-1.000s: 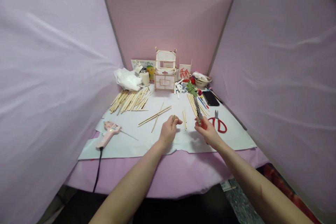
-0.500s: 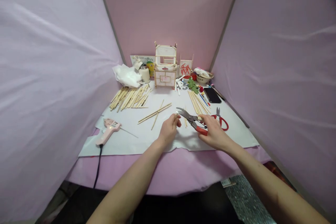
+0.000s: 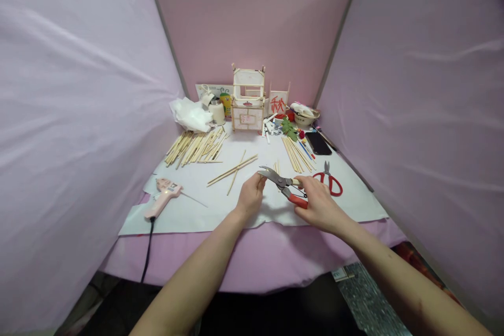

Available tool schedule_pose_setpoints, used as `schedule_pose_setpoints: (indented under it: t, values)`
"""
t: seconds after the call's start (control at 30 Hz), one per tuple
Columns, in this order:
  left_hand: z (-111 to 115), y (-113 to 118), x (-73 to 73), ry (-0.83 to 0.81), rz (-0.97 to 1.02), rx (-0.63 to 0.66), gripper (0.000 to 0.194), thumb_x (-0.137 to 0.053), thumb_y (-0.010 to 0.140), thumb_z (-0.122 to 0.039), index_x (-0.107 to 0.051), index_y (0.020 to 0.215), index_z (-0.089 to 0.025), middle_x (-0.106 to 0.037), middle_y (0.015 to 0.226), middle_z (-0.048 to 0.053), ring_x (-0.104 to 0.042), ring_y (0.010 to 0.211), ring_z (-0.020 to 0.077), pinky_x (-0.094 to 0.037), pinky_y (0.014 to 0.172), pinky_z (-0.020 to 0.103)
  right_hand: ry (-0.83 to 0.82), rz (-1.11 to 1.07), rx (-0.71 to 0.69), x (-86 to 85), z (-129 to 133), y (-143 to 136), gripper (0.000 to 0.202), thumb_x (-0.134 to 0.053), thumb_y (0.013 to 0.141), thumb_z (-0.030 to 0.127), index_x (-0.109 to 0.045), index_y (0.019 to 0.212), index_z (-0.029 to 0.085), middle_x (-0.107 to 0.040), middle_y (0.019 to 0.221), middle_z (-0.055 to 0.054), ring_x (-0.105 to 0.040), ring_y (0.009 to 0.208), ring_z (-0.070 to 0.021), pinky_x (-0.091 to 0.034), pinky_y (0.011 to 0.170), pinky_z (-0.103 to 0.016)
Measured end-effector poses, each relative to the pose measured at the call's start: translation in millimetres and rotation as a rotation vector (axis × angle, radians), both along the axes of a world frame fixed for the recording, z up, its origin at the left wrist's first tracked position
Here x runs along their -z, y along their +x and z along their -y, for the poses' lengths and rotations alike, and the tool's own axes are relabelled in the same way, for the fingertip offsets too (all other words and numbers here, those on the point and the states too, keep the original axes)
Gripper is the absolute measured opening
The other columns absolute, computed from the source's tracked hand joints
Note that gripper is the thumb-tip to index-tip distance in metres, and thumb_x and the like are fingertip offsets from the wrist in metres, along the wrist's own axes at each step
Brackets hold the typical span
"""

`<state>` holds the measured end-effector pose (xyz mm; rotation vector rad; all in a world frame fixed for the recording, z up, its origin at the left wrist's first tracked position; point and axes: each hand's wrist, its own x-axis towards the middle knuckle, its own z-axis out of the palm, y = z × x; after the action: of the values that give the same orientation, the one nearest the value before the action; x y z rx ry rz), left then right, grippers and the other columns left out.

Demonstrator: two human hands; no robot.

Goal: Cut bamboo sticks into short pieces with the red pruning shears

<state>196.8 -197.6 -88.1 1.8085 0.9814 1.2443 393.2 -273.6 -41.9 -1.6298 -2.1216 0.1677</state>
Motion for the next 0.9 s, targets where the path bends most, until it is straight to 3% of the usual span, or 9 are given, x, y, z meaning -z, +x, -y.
schedule_pose_setpoints:
  t: [0.4,0.53,0.67,0.77,0.9]
  values:
    - [3,-3,-11.0,0.033,-0.126,0.019,0.031,-0.037,0.095,-0.033,-0.065,0.096,-0.02,-0.07,0.097,0.007,-0.062,0.093,0.0214,-0.046,0.087,0.035,-0.083,0.016,-0.023,-6.5,3,2,0.049,-0.055,0.069,0.02,-0.046,0.117,0.019,-0.058,0.107,-0.011,-0.052,0.098,-0.0286,-0.037,0.083,-0.039]
    - [6,-2,-16.0,0.02,-0.117,0.056,0.031,-0.038,0.095,-0.032,-0.066,0.099,-0.02,-0.07,0.098,0.007,-0.063,0.093,0.0206,-0.047,0.087,0.034,-0.153,0.1,-0.055,-10.3,6,2,0.043,-0.056,0.065,0.018,-0.047,0.107,0.019,-0.058,0.097,-0.01,-0.054,0.088,-0.0271,-0.036,0.072,-0.033]
    - [6,-2,-12.0,0.02,-0.132,0.086,0.03,-0.037,0.094,-0.03,-0.065,0.1,-0.019,-0.07,0.098,0.005,-0.062,0.091,0.019,-0.047,0.085,0.031,-0.196,0.175,-0.038,-7.1,10,1,0.032,-0.054,0.065,0.015,-0.044,0.095,0.021,-0.058,0.084,-0.008,-0.053,0.069,-0.0235,-0.027,0.059,-0.03]
    - [4,-1,-7.5,0.039,-0.181,0.077,0.028,-0.037,0.093,-0.029,-0.062,0.094,-0.019,-0.068,0.093,0.005,-0.06,0.086,0.0177,-0.045,0.081,0.03,-0.249,0.081,-0.021,-3.6,12,0,0.022,-0.049,0.07,0.013,-0.039,0.087,0.022,-0.053,0.07,-0.002,-0.048,0.058,-0.019,-0.023,0.054,-0.028]
    - [2,1,-9.7,0.088,-0.19,0.031,0.026,-0.036,0.093,-0.031,-0.057,0.085,-0.019,-0.062,0.083,0.002,-0.055,0.077,0.0149,-0.042,0.076,0.027,-0.241,-0.227,0.048,-6.0,9,-1,0.017,-0.048,0.073,0.016,-0.033,0.077,0.024,-0.047,0.065,0.004,-0.046,0.058,-0.0156,-0.027,0.055,-0.026]
